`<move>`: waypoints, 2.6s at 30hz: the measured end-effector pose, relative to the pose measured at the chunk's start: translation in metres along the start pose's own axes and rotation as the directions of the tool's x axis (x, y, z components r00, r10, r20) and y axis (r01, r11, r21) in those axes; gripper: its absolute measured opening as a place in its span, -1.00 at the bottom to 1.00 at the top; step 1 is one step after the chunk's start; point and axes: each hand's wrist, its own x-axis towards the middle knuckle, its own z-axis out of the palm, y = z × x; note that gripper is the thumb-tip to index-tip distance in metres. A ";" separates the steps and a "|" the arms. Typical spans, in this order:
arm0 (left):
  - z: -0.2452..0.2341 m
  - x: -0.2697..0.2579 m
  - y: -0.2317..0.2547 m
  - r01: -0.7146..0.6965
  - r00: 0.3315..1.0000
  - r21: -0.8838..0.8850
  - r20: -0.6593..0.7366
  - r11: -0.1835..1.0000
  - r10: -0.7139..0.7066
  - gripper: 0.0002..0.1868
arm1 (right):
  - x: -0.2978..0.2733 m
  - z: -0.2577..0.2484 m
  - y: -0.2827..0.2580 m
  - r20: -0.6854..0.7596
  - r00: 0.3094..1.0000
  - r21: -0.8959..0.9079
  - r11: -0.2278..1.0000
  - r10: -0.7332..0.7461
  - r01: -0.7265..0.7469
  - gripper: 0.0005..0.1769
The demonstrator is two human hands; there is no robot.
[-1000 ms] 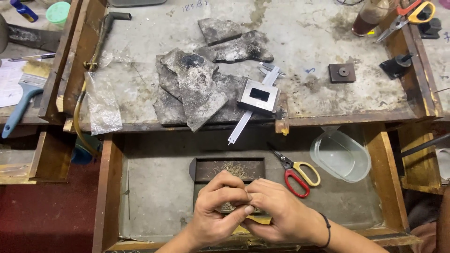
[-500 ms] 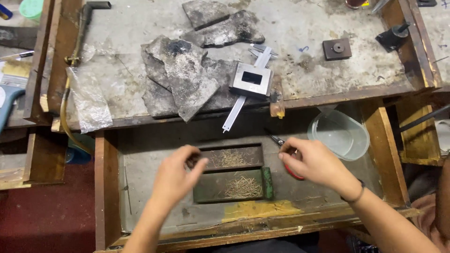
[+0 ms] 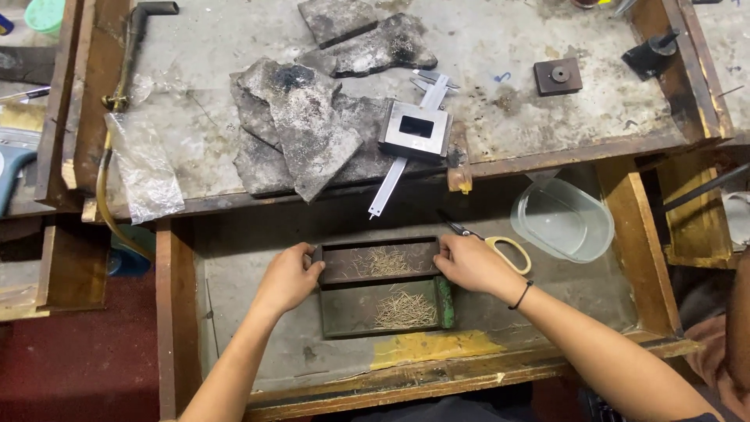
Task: Measuring and cutting small pieces of metal wire using a caliper and snips at a jewelry workbench, followed by cutting a white strip with scissors.
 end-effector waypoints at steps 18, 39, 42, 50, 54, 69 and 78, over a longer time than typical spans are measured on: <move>-0.009 -0.005 0.007 0.004 1.000 -0.093 -0.017 0.996 -0.006 -0.53 | -0.020 -0.016 -0.020 -0.159 0.987 0.098 0.995 0.006 0.009 -0.81; 0.001 -0.006 0.016 -0.010 0.996 -0.238 -0.088 0.971 -0.011 -0.56 | -0.005 -0.013 -0.014 -0.255 0.967 0.045 0.999 0.004 0.008 -0.80; 0.008 -0.008 0.006 0.001 0.994 -0.292 -0.107 0.957 -0.033 -0.60 | -0.012 -0.011 -0.011 -0.264 0.964 0.061 0.997 -0.027 0.045 -0.84; 0.022 0.006 -0.001 -0.007 0.994 -0.272 -0.105 0.962 -0.023 -0.63 | 0.004 -0.002 0.001 -0.308 0.951 0.042 0.998 -0.028 0.043 -0.82; 0.018 -0.004 0.012 -0.021 0.984 -0.202 -0.178 0.979 -0.015 -0.64 | 0.000 -0.005 -0.001 -0.346 0.938 0.054 0.997 -0.026 0.048 -0.82; 0.025 -0.007 0.012 -0.052 0.980 -0.179 -0.200 0.983 0.016 -0.64 | 0.000 0.002 0.006 -0.383 0.923 0.062 0.995 -0.044 0.073 -0.82; 0.015 -0.001 0.022 0.002 0.979 -0.189 -0.198 0.982 -0.040 -0.62 | 0.007 -0.003 0.006 -0.268 0.964 0.082 0.996 0.000 0.022 -0.80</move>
